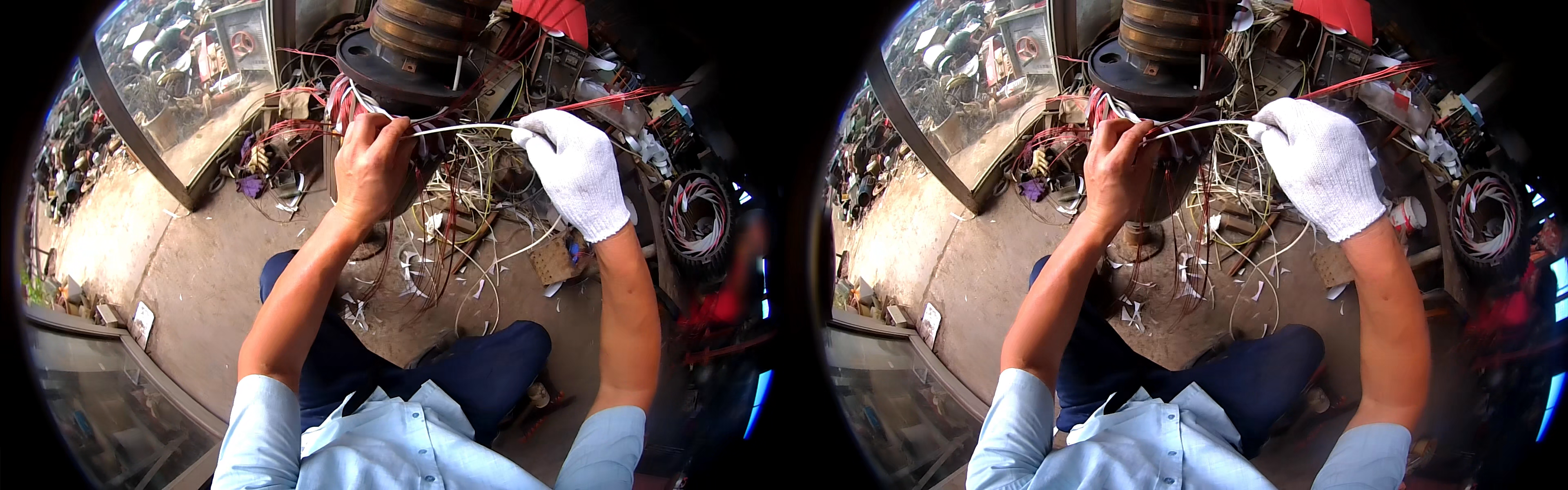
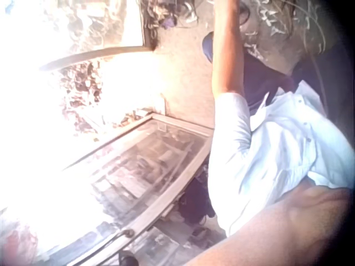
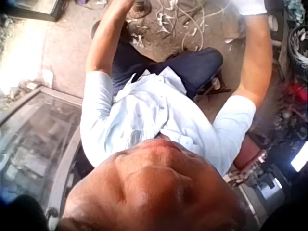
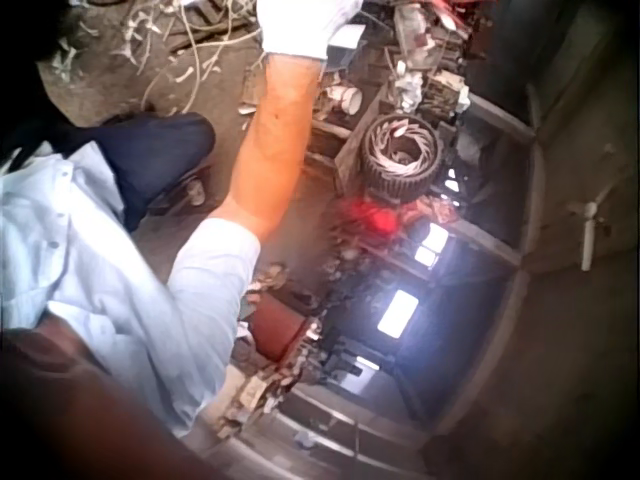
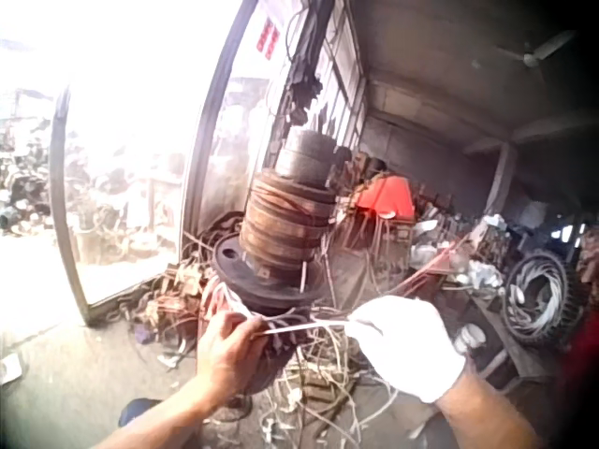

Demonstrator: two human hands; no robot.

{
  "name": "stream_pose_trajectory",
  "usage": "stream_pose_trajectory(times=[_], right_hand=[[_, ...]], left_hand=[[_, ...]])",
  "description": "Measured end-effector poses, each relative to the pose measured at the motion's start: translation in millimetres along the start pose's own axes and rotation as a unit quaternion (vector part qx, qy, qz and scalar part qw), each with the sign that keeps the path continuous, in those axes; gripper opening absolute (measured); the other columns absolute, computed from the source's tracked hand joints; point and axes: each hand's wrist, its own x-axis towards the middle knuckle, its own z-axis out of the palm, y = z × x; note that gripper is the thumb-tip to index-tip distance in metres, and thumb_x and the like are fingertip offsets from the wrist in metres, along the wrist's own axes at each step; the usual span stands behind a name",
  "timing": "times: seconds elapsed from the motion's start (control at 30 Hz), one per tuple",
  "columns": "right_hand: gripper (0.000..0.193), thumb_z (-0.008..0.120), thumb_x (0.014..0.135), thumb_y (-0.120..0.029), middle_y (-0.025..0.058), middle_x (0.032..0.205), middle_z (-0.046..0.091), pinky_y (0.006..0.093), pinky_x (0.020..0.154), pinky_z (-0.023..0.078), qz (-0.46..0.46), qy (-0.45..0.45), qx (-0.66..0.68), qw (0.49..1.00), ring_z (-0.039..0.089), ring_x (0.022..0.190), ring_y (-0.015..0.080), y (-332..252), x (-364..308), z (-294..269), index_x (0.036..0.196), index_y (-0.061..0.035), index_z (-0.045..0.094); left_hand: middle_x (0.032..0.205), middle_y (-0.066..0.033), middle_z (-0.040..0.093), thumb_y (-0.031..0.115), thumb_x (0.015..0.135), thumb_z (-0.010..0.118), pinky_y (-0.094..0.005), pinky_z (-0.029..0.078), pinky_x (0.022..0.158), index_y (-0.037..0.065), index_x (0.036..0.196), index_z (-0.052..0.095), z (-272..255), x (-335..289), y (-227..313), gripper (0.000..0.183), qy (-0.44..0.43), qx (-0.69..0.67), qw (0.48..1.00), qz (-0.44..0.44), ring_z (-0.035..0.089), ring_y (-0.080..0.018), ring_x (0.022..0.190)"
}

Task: The person winds and ties wires on a motor stator. They pull a length of white cord through the windings, knot it, and use scissors to trim the excess cord.

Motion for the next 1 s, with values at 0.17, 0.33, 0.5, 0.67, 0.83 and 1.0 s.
stream_pose_trajectory(times=[0.17,0.33,0.5,0.67,0.83,1.0], right_hand=[[0.015,0.075,0.086,-0.012,0.0108,0.089,0.07,0.0397,0.071,0.055,-0.071,0.041,0.02,0.996,0.069,0.078,0.0303,-21,-60,7,0.1,-0.0061,0.073],[0.022,0.071,0.085,-0.02,0.0063,0.085,0.066,0.039,0.069,0.05,-0.132,0.09,-0.07,0.985,0.065,0.075,0.0242,-8,-138,7,0.103,-0.0076,0.071],[0.015,0.065,0.087,-0.025,0.0077,0.081,0.065,0.0404,0.07,0.054,-0.011,-0.022,-0.053,0.998,0.069,0.078,0.0252,-12,-234,25,0.09,-0.0104,0.067],[0.027,0.071,0.095,-0.025,0.012,0.099,0.075,0.0375,0.081,0.058,0.406,0.21,0.076,0.886,0.074,0.091,0.0268,-3,-366,-14,0.114,-0.0066,0.072],[0.028,0.068,0.096,-0.028,0.0148,0.111,0.075,0.0403,0.09,0.057,0.696,0.092,-0.12,0.702,0.072,0.103,0.0345,-3,-588,-6,0.115,-0.0081,0.074],[0.032,0.065,0.094,-0.03,0.0188,0.108,0.074,0.0483,0.091,0.055,0.797,-0.11,-0.084,0.588,0.069,0.103,0.0393,-57,-675,66,0.118,-0.0106,0.072]], left_hand=[[0.11,-0.0085,0.067,0.008,0.077,0.08,-0.0412,0.047,0.087,0.006,0.12,0.067,-30,6,81,0.045,-0.062,-0.091,0.987,0.116,0.063,-0.029,0.098],[0.091,-0.0142,0.064,0.0,0.088,0.072,-0.0396,0.053,0.069,-0.001,0.105,0.069,-26,-25,134,0.017,-0.278,-0.297,0.913,-0.042,0.065,-0.0329,0.079],[0.079,-0.0085,0.061,-0.004,0.087,0.062,-0.0299,0.049,0.066,-0.003,0.095,0.068,-17,-75,162,0.01,-0.474,-0.303,0.82,-0.108,0.059,-0.0163,0.07],[0.079,-0.0017,0.06,-0.005,0.087,0.06,-0.0243,0.045,0.066,-0.001,0.09,0.065,15,-148,170,0.007,-0.525,-0.379,0.734,-0.206,0.051,-0.0079,0.07],[0.079,0.0,0.063,-0.003,0.09,0.06,-0.0234,0.046,0.069,0.0,0.09,0.066,34,-174,189,0.007,-0.565,-0.412,0.642,-0.315,0.055,-0.0068,0.073],[0.078,-0.0027,0.067,0.002,0.093,0.065,-0.0237,0.049,0.068,-0.001,0.092,0.069,48,-193,209,0.005,-0.576,-0.409,0.615,-0.35,0.06,-0.0081,0.071]])
